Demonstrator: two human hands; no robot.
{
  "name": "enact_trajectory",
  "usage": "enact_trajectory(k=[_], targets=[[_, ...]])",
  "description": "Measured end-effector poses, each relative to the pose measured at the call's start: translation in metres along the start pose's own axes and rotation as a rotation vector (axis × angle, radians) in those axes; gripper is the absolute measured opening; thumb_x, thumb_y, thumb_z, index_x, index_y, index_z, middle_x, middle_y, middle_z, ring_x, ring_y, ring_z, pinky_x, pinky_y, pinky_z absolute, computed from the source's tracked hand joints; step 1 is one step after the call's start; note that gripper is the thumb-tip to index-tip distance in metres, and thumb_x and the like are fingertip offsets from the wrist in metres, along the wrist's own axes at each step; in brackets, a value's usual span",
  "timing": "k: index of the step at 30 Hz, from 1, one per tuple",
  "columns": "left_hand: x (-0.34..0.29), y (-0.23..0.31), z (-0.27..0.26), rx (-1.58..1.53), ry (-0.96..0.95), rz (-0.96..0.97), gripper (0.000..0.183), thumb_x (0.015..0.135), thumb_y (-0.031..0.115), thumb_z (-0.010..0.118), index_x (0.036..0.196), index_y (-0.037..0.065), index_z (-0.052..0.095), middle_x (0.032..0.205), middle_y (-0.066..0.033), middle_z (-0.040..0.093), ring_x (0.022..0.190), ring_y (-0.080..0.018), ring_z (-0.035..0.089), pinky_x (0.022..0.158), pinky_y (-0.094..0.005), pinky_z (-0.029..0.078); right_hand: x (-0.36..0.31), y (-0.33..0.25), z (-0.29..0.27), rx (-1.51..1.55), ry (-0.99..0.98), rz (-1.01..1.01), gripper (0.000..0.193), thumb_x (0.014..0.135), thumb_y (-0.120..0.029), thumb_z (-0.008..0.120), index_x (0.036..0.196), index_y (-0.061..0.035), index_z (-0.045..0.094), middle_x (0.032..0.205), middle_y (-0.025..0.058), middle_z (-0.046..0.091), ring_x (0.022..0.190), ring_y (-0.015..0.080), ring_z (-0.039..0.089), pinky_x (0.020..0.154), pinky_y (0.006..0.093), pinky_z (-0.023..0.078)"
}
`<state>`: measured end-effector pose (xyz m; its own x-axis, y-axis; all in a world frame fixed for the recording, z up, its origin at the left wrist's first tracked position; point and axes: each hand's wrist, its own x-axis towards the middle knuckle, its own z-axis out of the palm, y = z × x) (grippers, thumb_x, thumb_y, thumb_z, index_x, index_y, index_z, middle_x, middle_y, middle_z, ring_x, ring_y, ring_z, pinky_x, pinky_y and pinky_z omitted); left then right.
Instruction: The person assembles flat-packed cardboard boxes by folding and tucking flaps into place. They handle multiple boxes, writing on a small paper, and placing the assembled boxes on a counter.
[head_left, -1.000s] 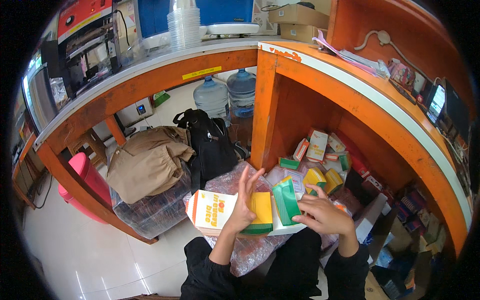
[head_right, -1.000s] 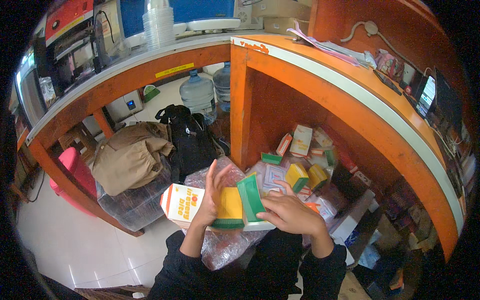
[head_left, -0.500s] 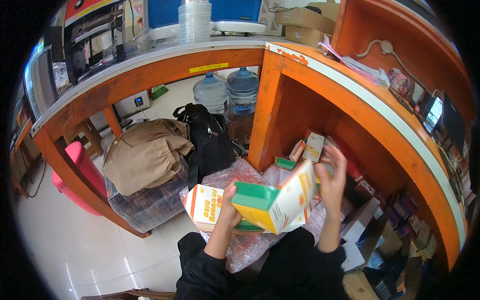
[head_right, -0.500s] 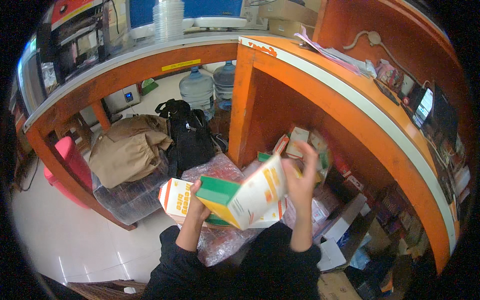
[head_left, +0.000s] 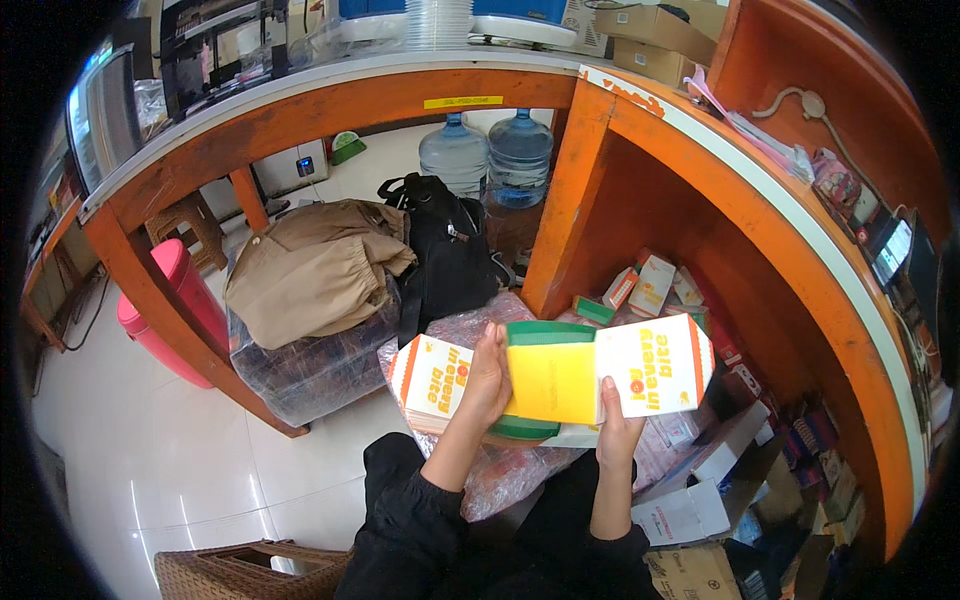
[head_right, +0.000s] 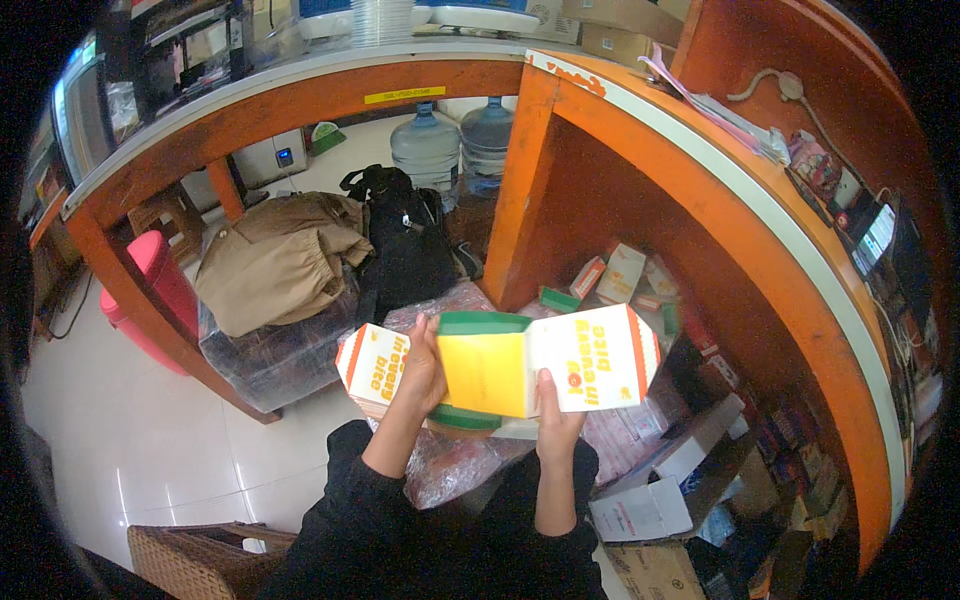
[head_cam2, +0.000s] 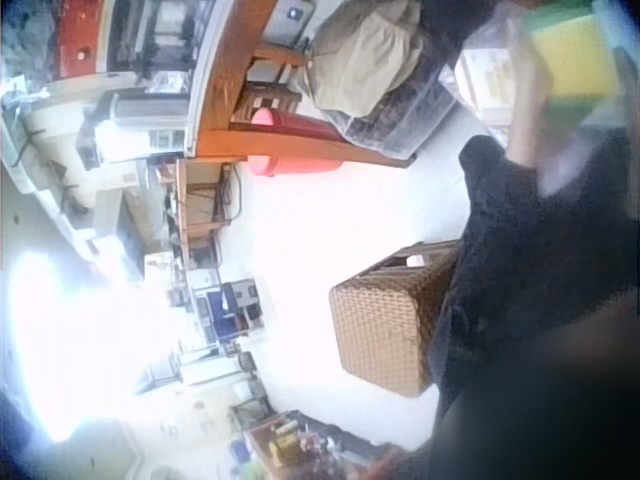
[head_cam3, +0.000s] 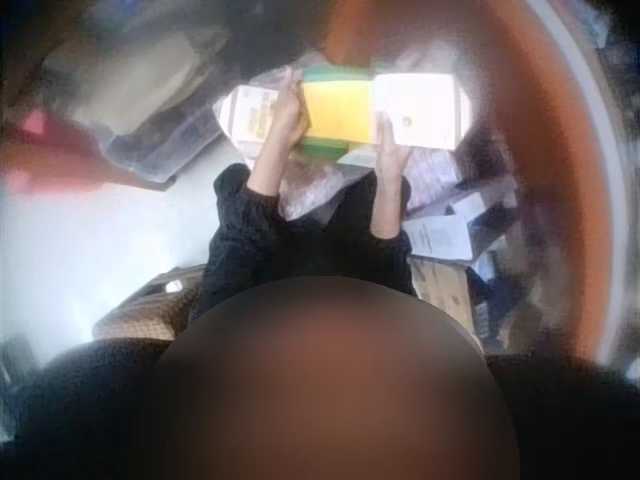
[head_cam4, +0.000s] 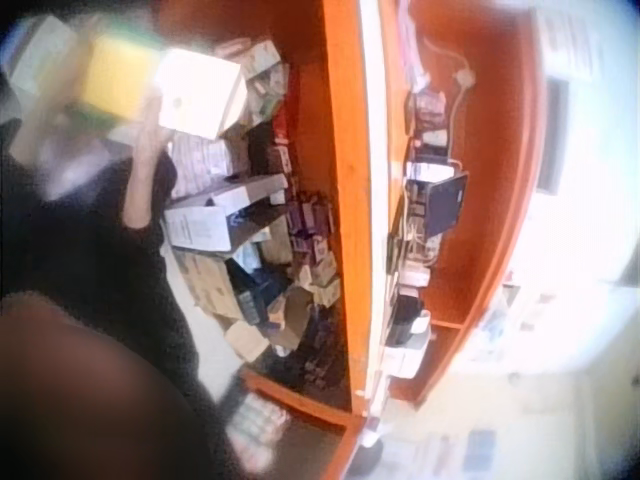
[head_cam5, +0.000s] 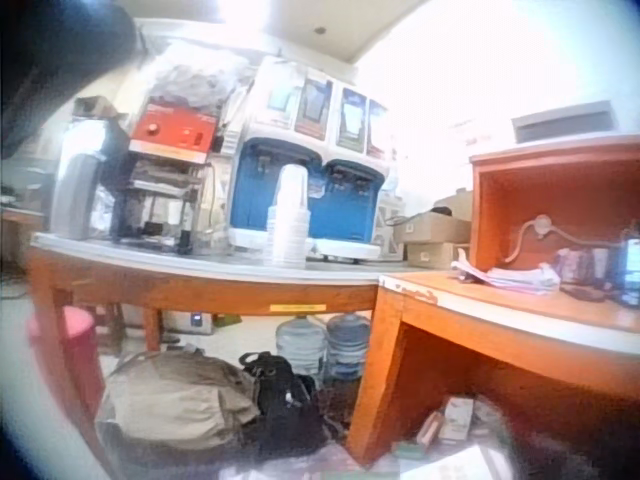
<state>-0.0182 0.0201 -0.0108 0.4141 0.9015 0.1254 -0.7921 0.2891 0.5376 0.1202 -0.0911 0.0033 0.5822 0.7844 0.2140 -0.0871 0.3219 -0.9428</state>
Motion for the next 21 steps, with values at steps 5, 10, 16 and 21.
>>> enact_trajectory(k=[5,10,16,21], targets=[[0.002,-0.001,0.004,0.168,0.068,0.108,0.048,0.098,0.042,0.032,0.123,0.002,0.042,0.119,-0.0118,0.053,0.113,-0.0203,0.050,0.100,-0.0316,0.038,-0.015,0.025,0.011,-0.059,0.106,-0.036,0.030,0.092,-0.006,0.051,0.118,0.0083,0.049,0.115,0.0114,0.055,0.101,0.0175,0.054,0.088,0.0300,0.043],[-0.012,0.018,0.024,0.769,0.103,0.390,0.057,0.086,0.011,0.060,0.137,0.008,0.035,0.130,-0.0133,0.046,0.128,-0.0224,0.039,0.105,-0.0334,0.032,-0.019,0.050,0.005,-0.154,0.025,-0.002,0.035,0.093,-0.007,0.046,0.124,0.0094,0.044,0.126,0.0170,0.050,0.115,0.0252,0.049,0.097,0.0338,0.037],[-0.022,0.023,0.030,1.598,-0.115,0.504,0.048,0.088,0.021,0.058,0.131,0.006,0.045,0.135,-0.0152,0.044,0.134,-0.0299,0.030,0.109,-0.0478,0.021,-0.021,0.085,-0.003,-0.689,0.030,-0.213,0.038,0.092,-0.011,0.049,0.126,0.0056,0.045,0.128,0.0234,0.047,0.123,0.0352,0.039,0.103,0.0460,0.026],[-0.021,-0.015,0.030,2.213,-0.335,0.383,0.057,0.093,0.043,0.041,0.136,0.006,0.039,0.141,-0.0157,0.039,0.134,-0.0329,0.028,0.110,-0.0534,0.015,-0.015,0.066,-0.021,-0.794,-0.032,-0.230,0.047,0.084,-0.010,0.063,0.125,0.0042,0.045,0.127,0.0225,0.047,0.118,0.0351,0.045,0.103,0.0453,0.027]])
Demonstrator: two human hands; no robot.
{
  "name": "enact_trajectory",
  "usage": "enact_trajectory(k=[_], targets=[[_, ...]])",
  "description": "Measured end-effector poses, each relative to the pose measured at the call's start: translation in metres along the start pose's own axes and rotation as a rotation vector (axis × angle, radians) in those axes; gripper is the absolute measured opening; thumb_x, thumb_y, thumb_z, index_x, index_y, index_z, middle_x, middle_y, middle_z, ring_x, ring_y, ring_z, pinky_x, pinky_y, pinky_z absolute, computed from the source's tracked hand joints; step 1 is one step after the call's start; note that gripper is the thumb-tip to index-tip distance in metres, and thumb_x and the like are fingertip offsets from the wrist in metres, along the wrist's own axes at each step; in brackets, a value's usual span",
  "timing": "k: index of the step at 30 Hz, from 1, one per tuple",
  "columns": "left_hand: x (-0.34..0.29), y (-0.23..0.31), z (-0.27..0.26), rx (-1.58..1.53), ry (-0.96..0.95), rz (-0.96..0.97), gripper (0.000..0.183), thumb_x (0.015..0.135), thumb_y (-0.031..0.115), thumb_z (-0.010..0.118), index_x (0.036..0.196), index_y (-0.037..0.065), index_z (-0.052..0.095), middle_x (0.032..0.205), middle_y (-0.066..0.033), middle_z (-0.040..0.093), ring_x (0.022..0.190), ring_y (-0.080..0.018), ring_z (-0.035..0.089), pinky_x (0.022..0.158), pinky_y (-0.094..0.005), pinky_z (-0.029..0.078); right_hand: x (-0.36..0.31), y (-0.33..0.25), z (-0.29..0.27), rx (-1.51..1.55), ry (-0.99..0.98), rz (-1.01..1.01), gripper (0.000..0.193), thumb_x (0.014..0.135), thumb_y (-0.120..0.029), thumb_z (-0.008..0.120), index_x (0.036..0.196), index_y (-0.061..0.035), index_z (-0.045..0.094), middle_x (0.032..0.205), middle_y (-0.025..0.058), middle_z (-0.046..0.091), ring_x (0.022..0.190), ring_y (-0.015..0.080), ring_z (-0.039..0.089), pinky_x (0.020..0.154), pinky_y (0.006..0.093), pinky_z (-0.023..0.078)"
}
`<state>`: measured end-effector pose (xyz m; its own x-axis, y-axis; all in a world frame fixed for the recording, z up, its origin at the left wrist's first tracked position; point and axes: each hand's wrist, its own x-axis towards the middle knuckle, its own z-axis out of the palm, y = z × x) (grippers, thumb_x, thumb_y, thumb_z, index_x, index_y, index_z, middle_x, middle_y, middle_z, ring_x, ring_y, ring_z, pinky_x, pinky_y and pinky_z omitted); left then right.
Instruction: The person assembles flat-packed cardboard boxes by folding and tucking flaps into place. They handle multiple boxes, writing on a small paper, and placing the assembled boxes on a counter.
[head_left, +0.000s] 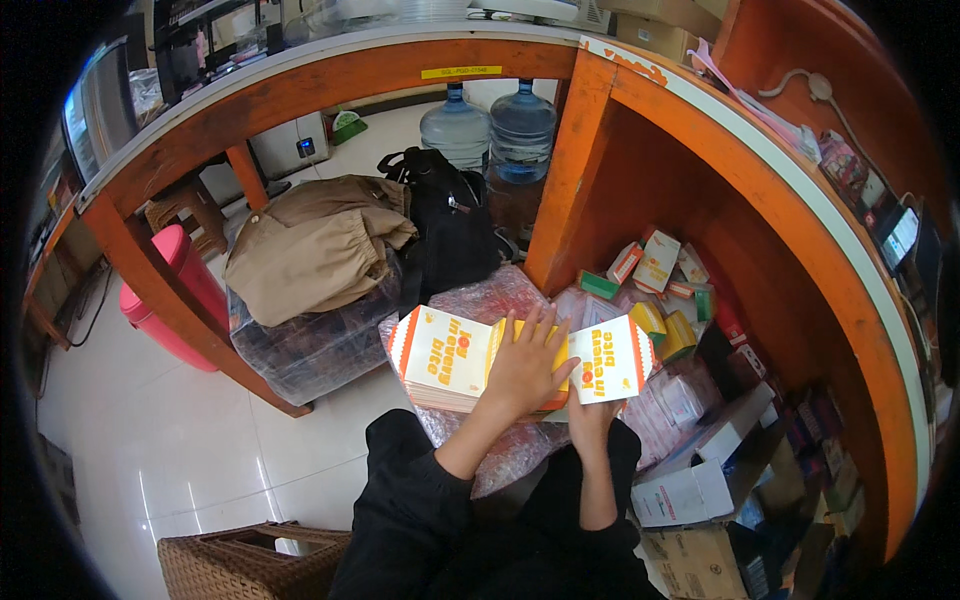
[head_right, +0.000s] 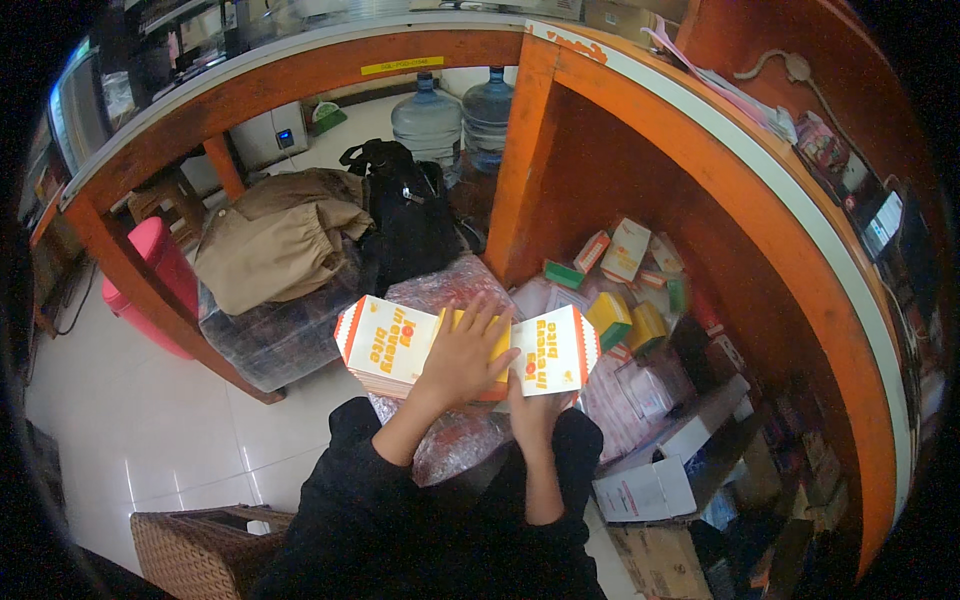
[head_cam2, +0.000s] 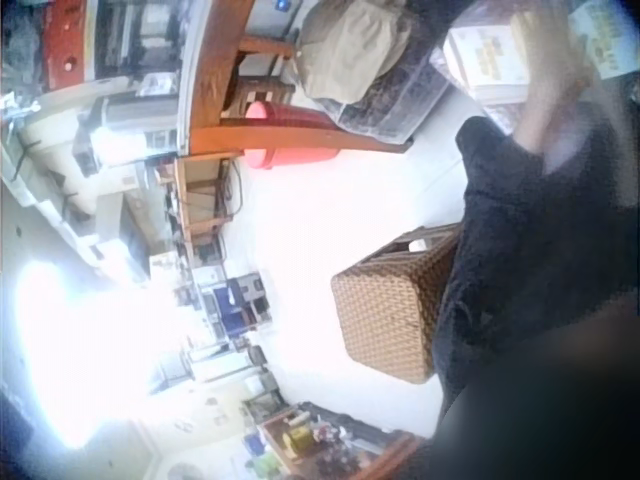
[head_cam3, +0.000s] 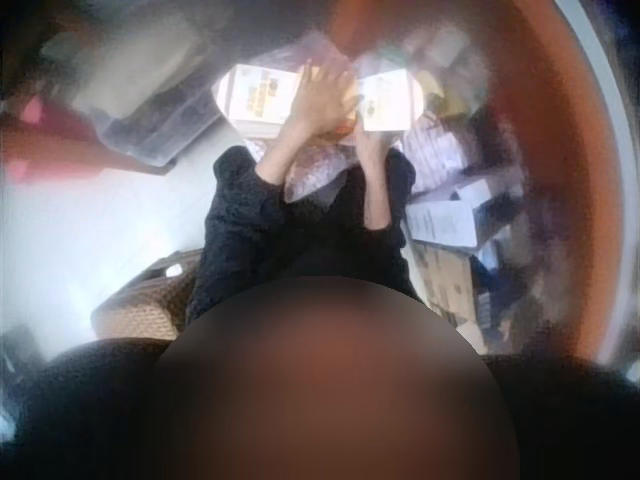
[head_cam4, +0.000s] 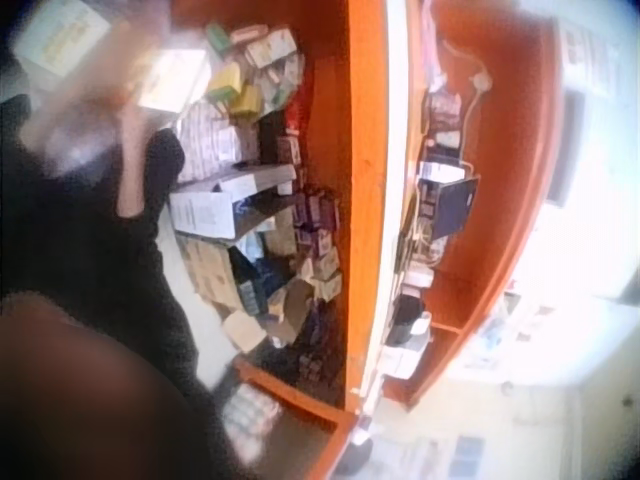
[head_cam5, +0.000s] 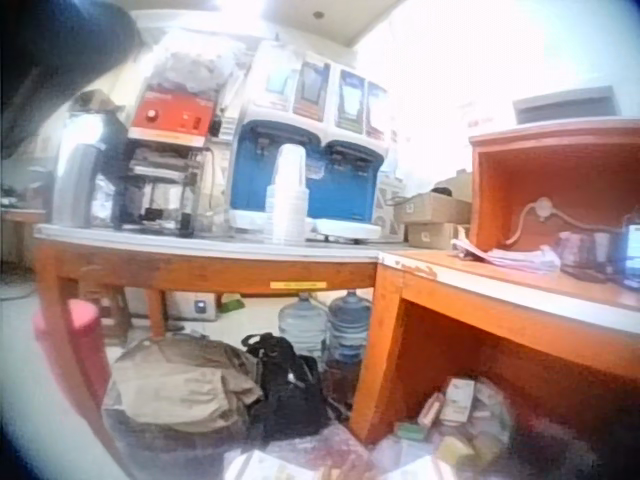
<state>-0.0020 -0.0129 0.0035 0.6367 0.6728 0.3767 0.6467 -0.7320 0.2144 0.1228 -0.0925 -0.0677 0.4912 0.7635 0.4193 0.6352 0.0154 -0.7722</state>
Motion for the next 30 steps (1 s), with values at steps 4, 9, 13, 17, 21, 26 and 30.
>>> enact_trajectory(k=[4,9,13,17,21,26,30], targets=[[-0.006,-0.006,0.005,-0.044,-0.010,-0.010,0.060,0.093,0.047,0.038,0.139,0.009,0.036,0.143,-0.0150,0.035,0.137,-0.0300,0.024,0.110,-0.0518,0.015,0.032,-0.047,-0.050,0.290,0.440,0.013,0.066,0.078,-0.001,0.066,0.135,-0.0010,0.033,0.129,0.0204,0.046,0.127,0.0274,0.037,0.108,0.0435,0.023],[-0.005,-0.007,0.000,-0.014,0.021,0.044,0.059,0.093,0.046,0.040,0.138,0.009,0.038,0.142,-0.0158,0.036,0.135,-0.0313,0.028,0.109,-0.0539,0.018,0.084,-0.096,-0.069,-0.610,0.012,-0.703,0.032,0.076,-0.009,0.058,0.108,-0.0056,0.059,0.108,0.0102,0.060,0.113,0.0264,0.049,0.103,0.0489,0.025],[0.001,-0.004,-0.007,0.007,-0.069,0.019,0.058,0.090,0.044,0.044,0.135,0.007,0.040,0.134,-0.0176,0.043,0.130,-0.0350,0.032,0.106,-0.0566,0.020,0.113,-0.060,-0.026,-1.057,-0.666,-0.485,0.021,0.084,-0.022,0.055,0.096,-0.0062,0.061,0.083,0.0129,0.066,0.089,0.0287,0.062,0.095,0.0537,0.031],[0.013,0.004,-0.008,0.081,-0.183,-0.050,0.059,0.083,0.042,0.050,0.126,0.003,0.044,0.124,-0.0194,0.046,0.119,-0.0366,0.039,0.102,-0.0532,0.023,0.104,-0.002,-0.013,-0.489,-0.502,-0.210,0.024,0.088,-0.029,0.056,0.093,-0.0061,0.059,0.077,0.0147,0.065,0.079,0.0307,0.064,0.085,0.0475,0.039],[0.022,0.009,-0.005,0.070,-0.172,-0.061,0.056,0.079,0.041,0.054,0.119,0.001,0.048,0.118,-0.0202,0.048,0.113,-0.0384,0.042,0.101,-0.0564,0.023,0.083,0.024,0.005,-0.052,-0.247,-0.201,0.025,0.090,-0.029,0.054,0.103,-0.0081,0.053,0.073,0.0114,0.065,0.080,0.0314,0.063,0.080,0.0437,0.039],[0.017,-0.001,-0.006,-0.099,-0.121,0.002,0.051,0.082,0.036,0.054,0.119,0.002,0.048,0.118,-0.0171,0.050,0.117,-0.0340,0.043,0.102,-0.0577,0.019,0.082,0.078,0.030,0.025,0.043,-0.240,0.052,0.082,-0.032,0.066,0.123,-0.0076,0.045,0.115,0.0177,0.056,0.112,0.0333,0.049,0.094,0.0470,0.034],[0.016,-0.007,-0.011,-0.288,-0.120,0.005,0.045,0.086,0.035,0.052,0.122,0.007,0.051,0.118,-0.0147,0.054,0.118,-0.0298,0.045,0.104,-0.0536,0.016,0.160,0.170,0.017,-0.089,0.116,0.259,0.078,0.071,-0.043,0.074,0.130,-0.0049,0.041,0.125,0.0222,0.049,0.120,0.0379,0.042,0.100,0.0465,0.034]])
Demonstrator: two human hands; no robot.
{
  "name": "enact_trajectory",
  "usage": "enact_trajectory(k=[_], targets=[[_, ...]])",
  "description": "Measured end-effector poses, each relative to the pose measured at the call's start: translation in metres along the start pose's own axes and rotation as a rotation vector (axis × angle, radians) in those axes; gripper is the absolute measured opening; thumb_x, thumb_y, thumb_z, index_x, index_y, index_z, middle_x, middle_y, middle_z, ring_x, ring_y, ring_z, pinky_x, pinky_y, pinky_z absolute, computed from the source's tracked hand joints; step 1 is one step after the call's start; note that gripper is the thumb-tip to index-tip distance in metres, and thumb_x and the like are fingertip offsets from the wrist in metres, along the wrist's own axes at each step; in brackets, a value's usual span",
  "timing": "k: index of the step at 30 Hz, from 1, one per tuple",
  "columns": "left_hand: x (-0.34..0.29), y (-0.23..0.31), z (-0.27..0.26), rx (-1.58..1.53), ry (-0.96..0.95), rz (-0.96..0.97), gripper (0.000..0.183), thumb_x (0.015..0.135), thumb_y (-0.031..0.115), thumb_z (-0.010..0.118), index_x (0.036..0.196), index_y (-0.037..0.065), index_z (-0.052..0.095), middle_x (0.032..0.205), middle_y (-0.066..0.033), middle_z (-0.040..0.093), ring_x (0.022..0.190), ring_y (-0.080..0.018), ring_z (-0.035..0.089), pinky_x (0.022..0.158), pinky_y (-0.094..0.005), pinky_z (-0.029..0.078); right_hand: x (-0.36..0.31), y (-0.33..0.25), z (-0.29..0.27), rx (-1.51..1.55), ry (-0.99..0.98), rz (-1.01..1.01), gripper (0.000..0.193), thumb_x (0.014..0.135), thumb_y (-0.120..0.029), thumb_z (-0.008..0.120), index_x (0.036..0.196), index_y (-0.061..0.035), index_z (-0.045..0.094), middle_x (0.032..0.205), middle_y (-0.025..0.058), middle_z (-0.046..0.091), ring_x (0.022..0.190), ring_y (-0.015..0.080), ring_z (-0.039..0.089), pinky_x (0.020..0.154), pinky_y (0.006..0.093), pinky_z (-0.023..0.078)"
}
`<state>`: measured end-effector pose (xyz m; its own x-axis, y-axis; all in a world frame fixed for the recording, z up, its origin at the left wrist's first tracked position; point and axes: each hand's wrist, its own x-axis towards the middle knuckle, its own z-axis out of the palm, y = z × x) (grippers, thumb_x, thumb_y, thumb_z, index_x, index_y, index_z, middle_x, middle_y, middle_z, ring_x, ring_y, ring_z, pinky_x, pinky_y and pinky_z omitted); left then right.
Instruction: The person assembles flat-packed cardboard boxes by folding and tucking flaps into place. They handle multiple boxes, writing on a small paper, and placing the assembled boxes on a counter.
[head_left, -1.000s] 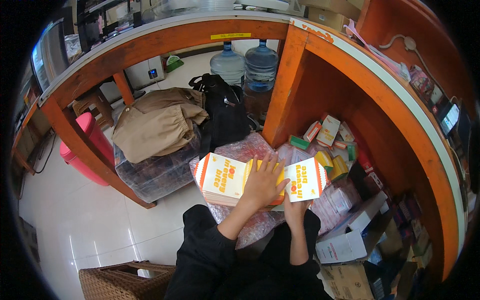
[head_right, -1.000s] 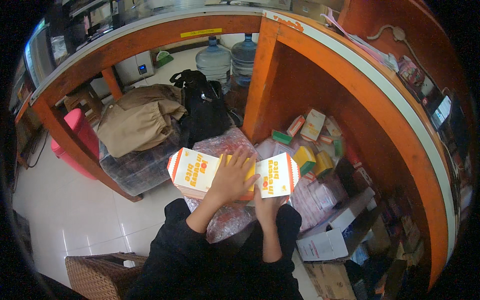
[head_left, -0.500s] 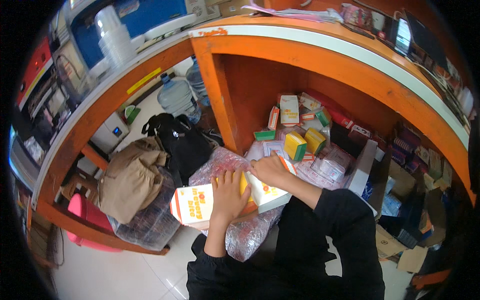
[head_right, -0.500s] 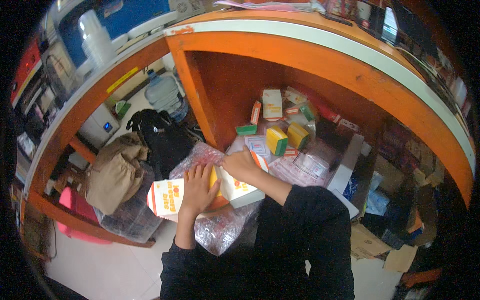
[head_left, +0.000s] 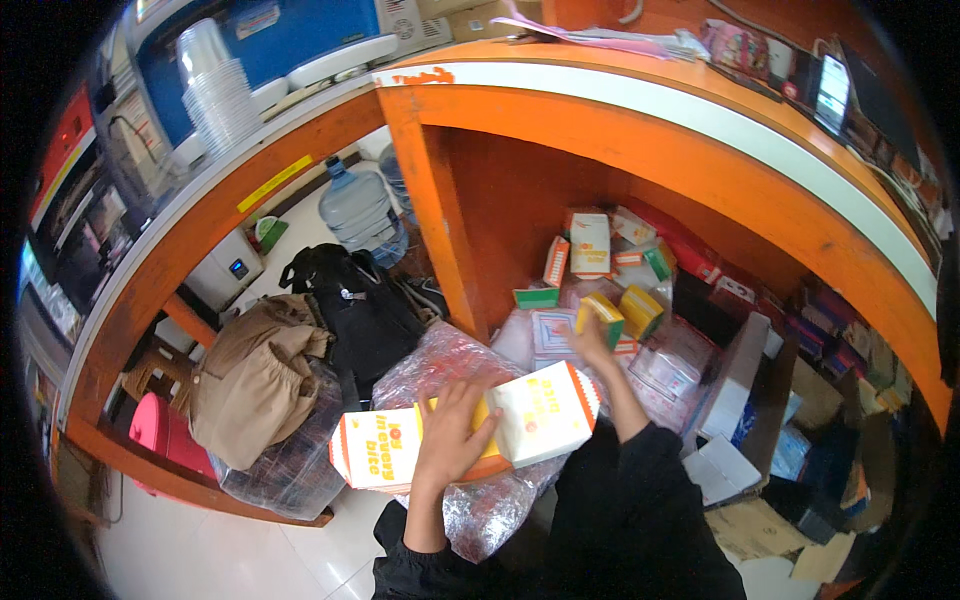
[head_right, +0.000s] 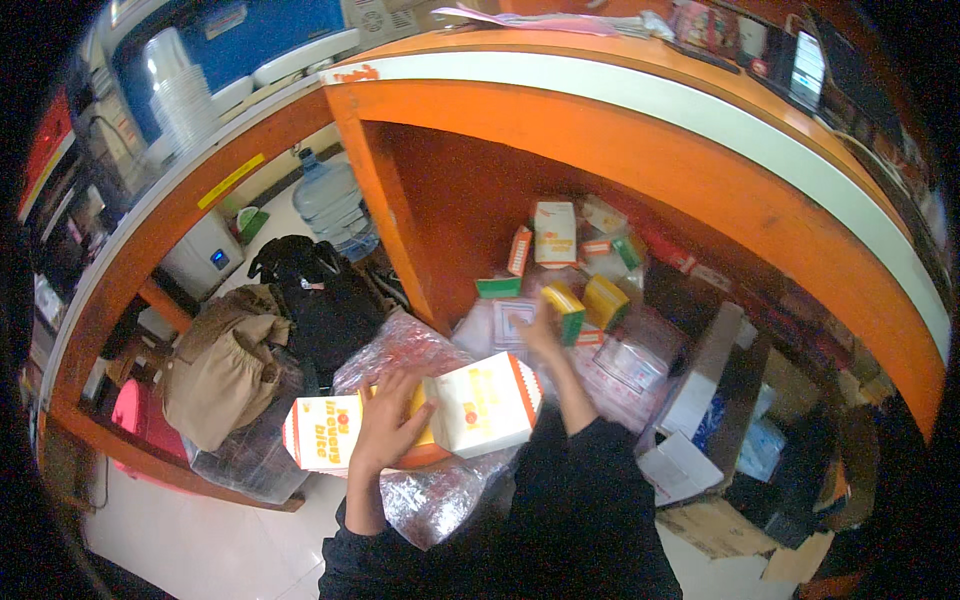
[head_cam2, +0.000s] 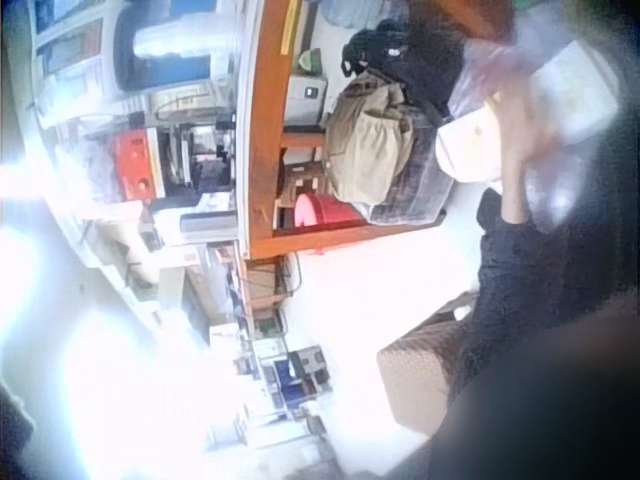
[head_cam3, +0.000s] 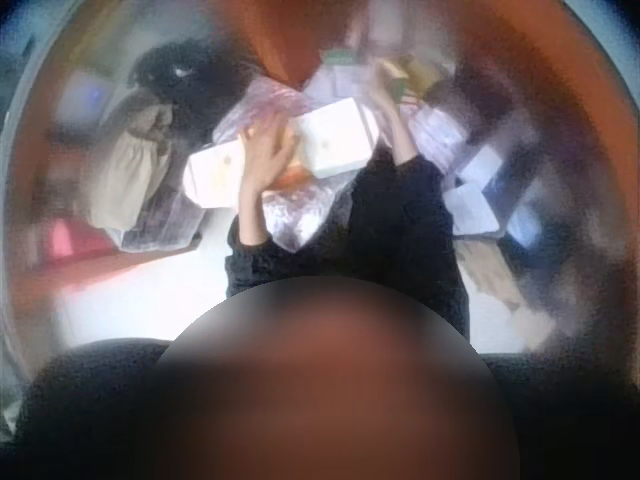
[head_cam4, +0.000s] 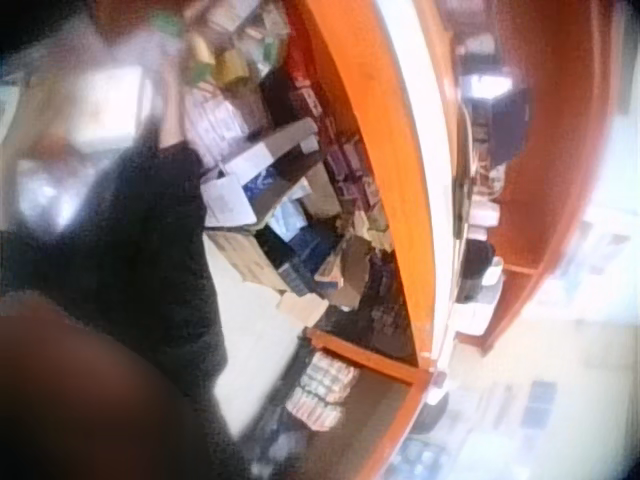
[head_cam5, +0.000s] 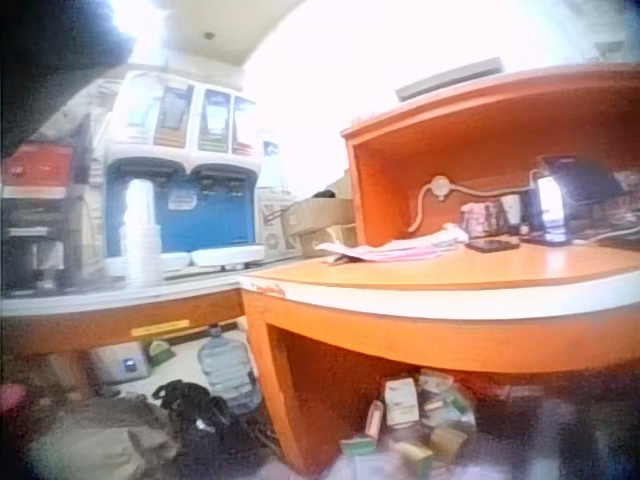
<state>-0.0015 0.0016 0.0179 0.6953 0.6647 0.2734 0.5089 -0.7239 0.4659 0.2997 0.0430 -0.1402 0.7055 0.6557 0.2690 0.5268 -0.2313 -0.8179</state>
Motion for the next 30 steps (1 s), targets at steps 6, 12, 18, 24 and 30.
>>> enact_trajectory(k=[6,12,18,24,30], targets=[[0.001,0.007,-0.009,-0.186,0.049,-0.007,0.043,0.090,0.040,0.050,0.122,0.012,0.056,0.117,-0.0115,0.058,0.118,-0.0265,0.048,0.104,-0.0491,0.015,0.057,0.061,-0.044,-0.141,-0.188,0.008,0.078,0.071,-0.032,0.076,0.133,-0.0026,0.040,0.123,0.0166,0.054,0.113,0.0264,0.052,0.097,0.0370,0.040],[0.000,-0.001,-0.010,-0.446,0.010,0.020,0.052,0.092,0.049,0.041,0.126,0.011,0.054,0.129,-0.0131,0.053,0.127,-0.0261,0.041,0.108,-0.0468,0.013,0.025,-0.055,-0.114,1.052,-0.314,-0.127,0.071,0.080,-0.029,0.071,0.136,-0.0038,0.035,0.125,0.0112,0.054,0.113,0.0266,0.053,0.094,0.0414,0.044],[-0.013,-0.024,0.005,-1.006,0.141,0.009,0.063,0.094,0.052,0.035,0.135,0.005,0.042,0.136,-0.0139,0.047,0.133,-0.0253,0.033,0.110,-0.0418,0.016,-0.121,-0.125,-0.108,1.804,-0.598,0.152,0.069,0.086,-0.044,0.059,0.141,-0.0147,0.031,0.140,0.0043,0.041,0.128,0.0242,0.039,0.106,0.0451,0.033],[-0.008,-0.022,-0.003,-1.453,0.294,-0.337,0.056,0.089,0.025,0.061,0.133,-0.002,0.038,0.130,-0.0135,0.049,0.120,-0.0228,0.048,0.101,-0.0360,0.039,-0.155,-0.122,-0.049,1.278,-0.619,0.315,0.057,0.095,-0.051,0.036,0.137,-0.0125,0.037,0.133,0.0046,0.048,0.122,0.0217,0.046,0.099,0.0389,0.039],[-0.013,0.000,-0.017,-1.182,0.439,-0.489,0.043,0.086,0.020,0.065,0.120,-0.003,0.051,0.114,-0.0085,0.058,0.104,-0.0163,0.056,0.089,-0.0289,0.044,-0.140,-0.122,-0.060,1.197,-0.785,0.365,0.053,0.096,-0.048,0.037,0.134,-0.0114,0.041,0.124,0.0066,0.055,0.111,0.0198,0.055,0.089,0.0355,0.044]])
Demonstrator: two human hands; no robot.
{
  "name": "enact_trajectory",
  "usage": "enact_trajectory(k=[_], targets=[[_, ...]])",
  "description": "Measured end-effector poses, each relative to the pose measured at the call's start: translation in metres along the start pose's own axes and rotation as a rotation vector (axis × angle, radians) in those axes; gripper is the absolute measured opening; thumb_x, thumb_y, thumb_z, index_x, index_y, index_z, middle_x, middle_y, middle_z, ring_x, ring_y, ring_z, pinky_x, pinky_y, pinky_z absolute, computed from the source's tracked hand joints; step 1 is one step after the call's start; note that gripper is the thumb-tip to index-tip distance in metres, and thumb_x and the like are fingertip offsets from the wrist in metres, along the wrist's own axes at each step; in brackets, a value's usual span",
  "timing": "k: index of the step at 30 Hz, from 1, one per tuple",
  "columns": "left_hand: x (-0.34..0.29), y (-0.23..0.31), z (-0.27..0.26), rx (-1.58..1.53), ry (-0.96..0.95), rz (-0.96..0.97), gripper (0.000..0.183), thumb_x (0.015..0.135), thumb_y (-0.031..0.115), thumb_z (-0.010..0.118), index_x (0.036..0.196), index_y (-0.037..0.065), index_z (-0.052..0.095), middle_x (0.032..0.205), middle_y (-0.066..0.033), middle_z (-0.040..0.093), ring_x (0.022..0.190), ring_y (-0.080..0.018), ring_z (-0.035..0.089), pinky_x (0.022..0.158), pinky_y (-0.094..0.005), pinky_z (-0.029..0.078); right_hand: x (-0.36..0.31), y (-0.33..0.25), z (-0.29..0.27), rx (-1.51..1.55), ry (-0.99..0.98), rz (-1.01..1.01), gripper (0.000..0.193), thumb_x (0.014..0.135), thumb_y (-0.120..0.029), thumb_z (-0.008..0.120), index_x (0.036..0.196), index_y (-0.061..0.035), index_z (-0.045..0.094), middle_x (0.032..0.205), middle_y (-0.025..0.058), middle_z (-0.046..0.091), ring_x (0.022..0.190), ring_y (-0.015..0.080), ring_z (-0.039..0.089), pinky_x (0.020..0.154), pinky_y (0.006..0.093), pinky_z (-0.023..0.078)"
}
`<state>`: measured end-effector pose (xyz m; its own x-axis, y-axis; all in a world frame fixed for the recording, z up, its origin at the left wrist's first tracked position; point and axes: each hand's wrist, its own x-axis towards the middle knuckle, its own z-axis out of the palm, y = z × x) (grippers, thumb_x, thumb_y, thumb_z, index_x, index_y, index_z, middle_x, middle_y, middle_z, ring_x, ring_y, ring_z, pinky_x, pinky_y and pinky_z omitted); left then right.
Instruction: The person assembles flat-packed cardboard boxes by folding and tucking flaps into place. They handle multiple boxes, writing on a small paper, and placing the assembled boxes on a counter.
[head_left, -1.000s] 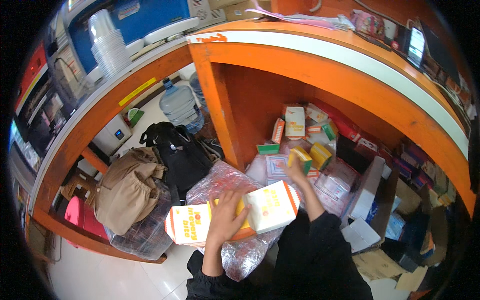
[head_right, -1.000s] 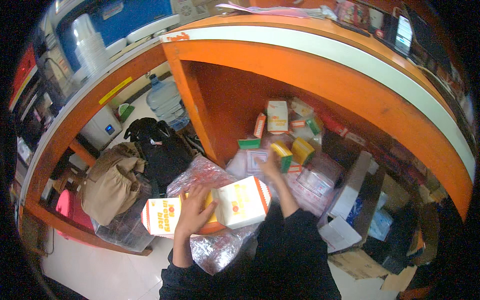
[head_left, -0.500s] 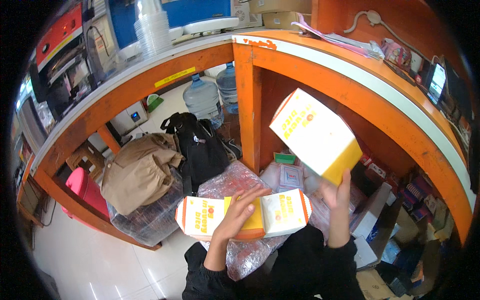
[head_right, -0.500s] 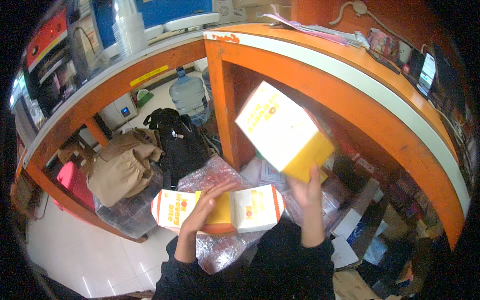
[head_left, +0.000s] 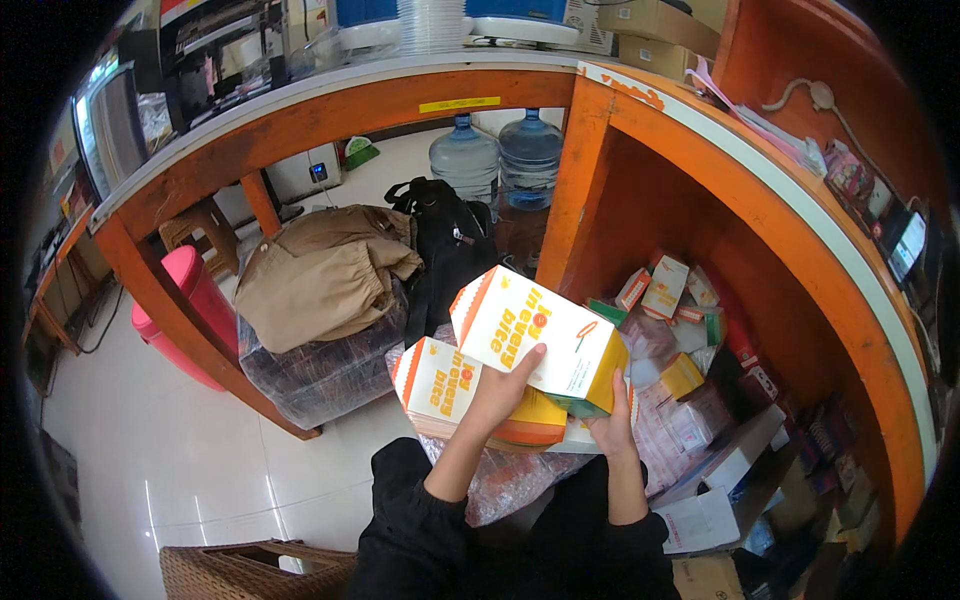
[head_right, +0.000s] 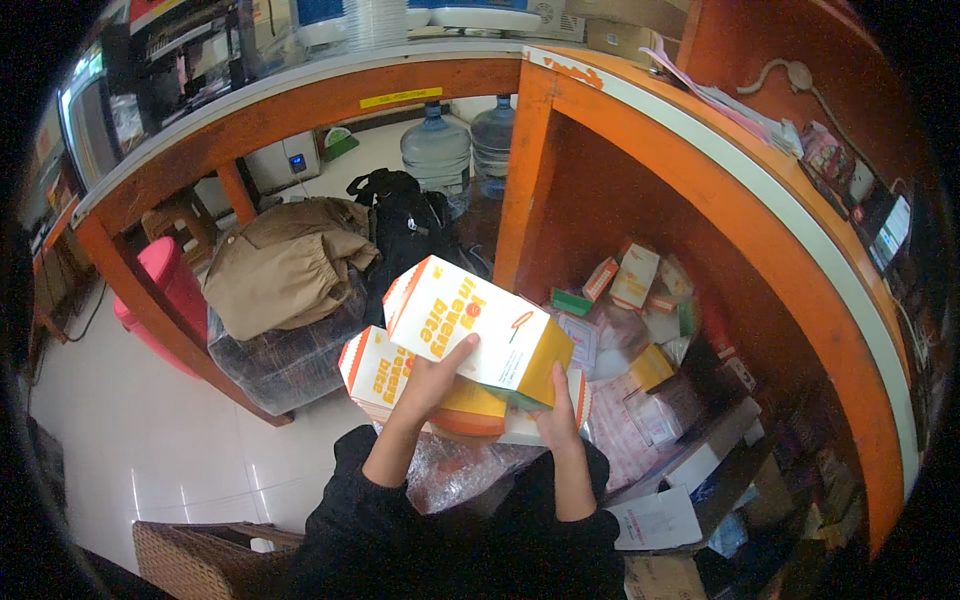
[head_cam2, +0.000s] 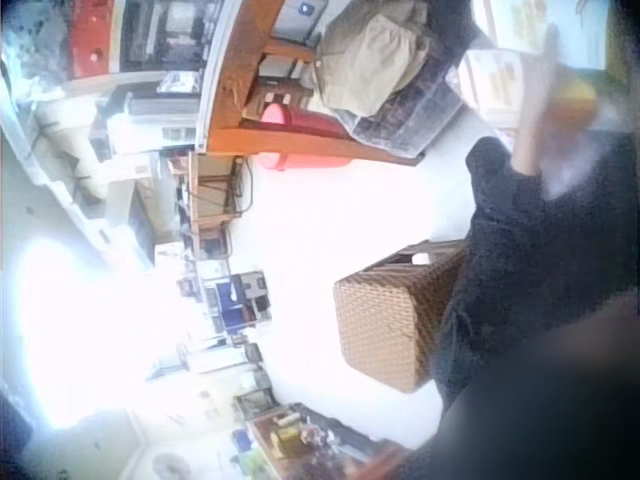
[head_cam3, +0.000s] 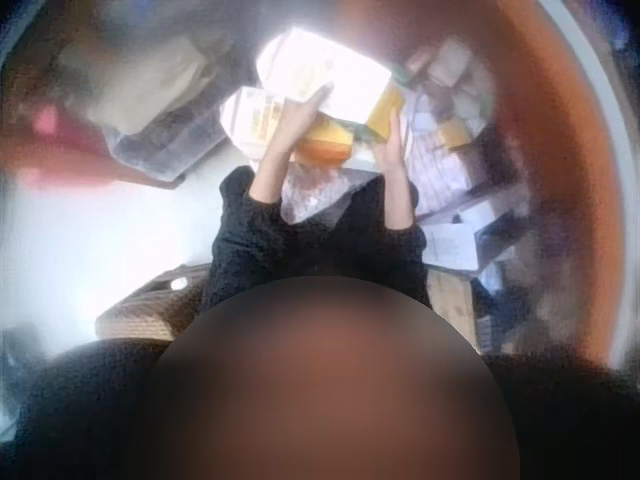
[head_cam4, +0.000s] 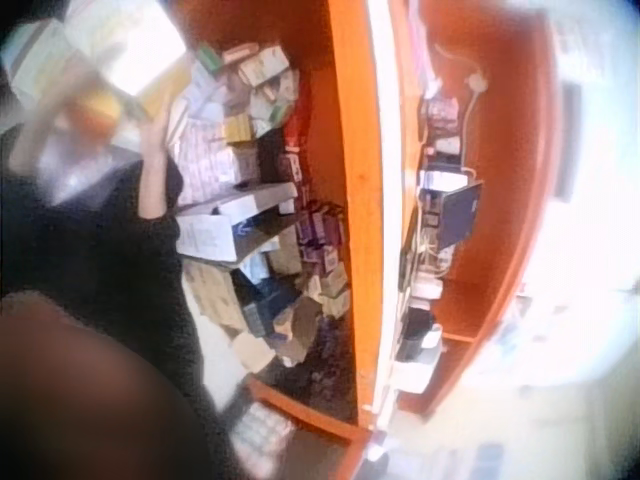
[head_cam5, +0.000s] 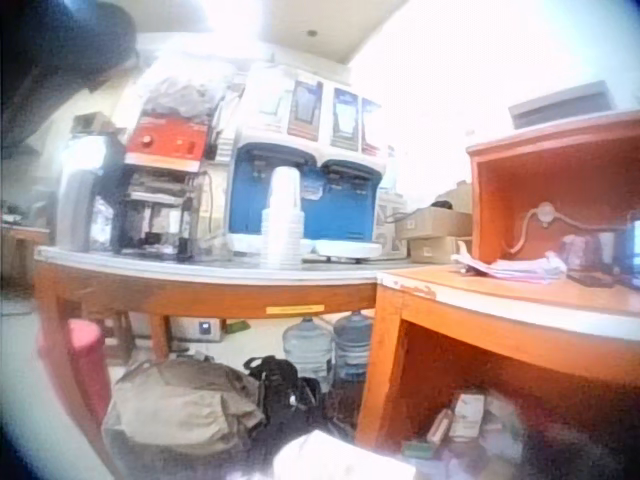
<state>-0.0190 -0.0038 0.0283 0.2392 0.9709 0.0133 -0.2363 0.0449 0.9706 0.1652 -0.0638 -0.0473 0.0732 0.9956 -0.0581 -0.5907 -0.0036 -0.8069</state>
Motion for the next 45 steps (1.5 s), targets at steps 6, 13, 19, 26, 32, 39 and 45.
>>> enact_trajectory(k=[6,13,19,26,32,39,45], targets=[[-0.025,-0.014,-0.035,-0.090,0.103,-0.031,0.040,0.088,0.016,0.061,0.119,-0.005,0.050,0.116,-0.0127,0.058,0.105,-0.0191,0.057,0.089,-0.0305,0.045,0.003,-0.008,-0.003,-0.099,-0.112,0.043,0.050,0.096,-0.036,0.044,0.136,-0.0061,0.037,0.128,0.0059,0.051,0.113,0.0174,0.053,0.091,0.0351,0.045],[-0.033,-0.037,-0.055,-0.181,0.177,-0.055,0.043,0.085,0.015,0.064,0.120,-0.005,0.049,0.115,-0.0119,0.058,0.105,-0.0204,0.057,0.091,-0.0317,0.044,0.002,-0.013,0.018,-0.292,-0.078,-0.024,0.055,0.094,-0.026,0.050,0.141,-0.0063,0.028,0.114,0.0088,0.057,0.102,0.0146,0.058,0.082,0.0286,0.048],[-0.041,-0.039,-0.069,0.093,0.375,0.316,0.060,0.083,0.006,0.063,0.134,-0.003,0.033,0.130,-0.0180,0.044,0.116,-0.0240,0.049,0.097,-0.0338,0.041,0.003,-0.031,0.054,-0.873,-0.037,0.076,0.064,0.088,-0.031,0.060,0.139,-0.0045,0.030,0.086,0.0170,0.064,0.083,0.0162,0.065,0.070,0.0304,0.051],[-0.028,0.012,-0.103,1.245,0.362,0.695,0.070,0.080,0.014,0.064,0.140,0.006,0.031,0.142,-0.0150,0.035,0.136,-0.0336,0.024,0.110,-0.0531,0.012,0.008,-0.040,0.058,-1.408,-0.067,0.026,0.068,0.085,-0.043,0.060,0.135,-0.0049,0.036,0.075,0.0149,0.064,0.058,0.0204,0.059,0.052,0.0306,0.045],[0.004,-0.046,-0.097,1.140,-0.149,0.156,0.055,0.095,0.034,0.038,0.143,0.009,0.029,0.147,-0.0131,0.030,0.140,-0.0302,0.018,0.111,-0.0516,0.007,0.008,-0.044,0.062,-1.344,-0.072,0.163,0.081,0.079,-0.059,0.057,0.136,-0.0046,0.035,0.103,0.0299,0.061,0.097,0.0425,0.060,0.084,0.0430,0.047],[0.003,-0.001,-0.029,1.068,-0.201,0.522,0.053,0.095,0.031,0.038,0.142,0.005,0.031,0.147,-0.0157,0.030,0.140,-0.0308,0.019,0.112,-0.0462,0.013,0.008,-0.048,0.057,-1.338,-0.100,0.199,0.086,0.079,-0.062,0.054,0.137,-0.0033,0.031,0.106,0.0315,0.059,0.100,0.0438,0.058,0.085,0.0444,0.046],[0.011,-0.002,0.036,1.296,-0.409,0.408,0.049,0.095,0.036,0.040,0.133,0.005,0.045,0.133,-0.0176,0.048,0.129,-0.0327,0.038,0.111,-0.0480,0.014,0.019,-0.051,0.027,-1.198,-0.280,0.363,0.057,0.085,-0.031,0.057,0.131,-0.0017,0.038,0.084,0.0173,0.064,0.070,0.0164,0.064,0.047,0.0325,0.049]])
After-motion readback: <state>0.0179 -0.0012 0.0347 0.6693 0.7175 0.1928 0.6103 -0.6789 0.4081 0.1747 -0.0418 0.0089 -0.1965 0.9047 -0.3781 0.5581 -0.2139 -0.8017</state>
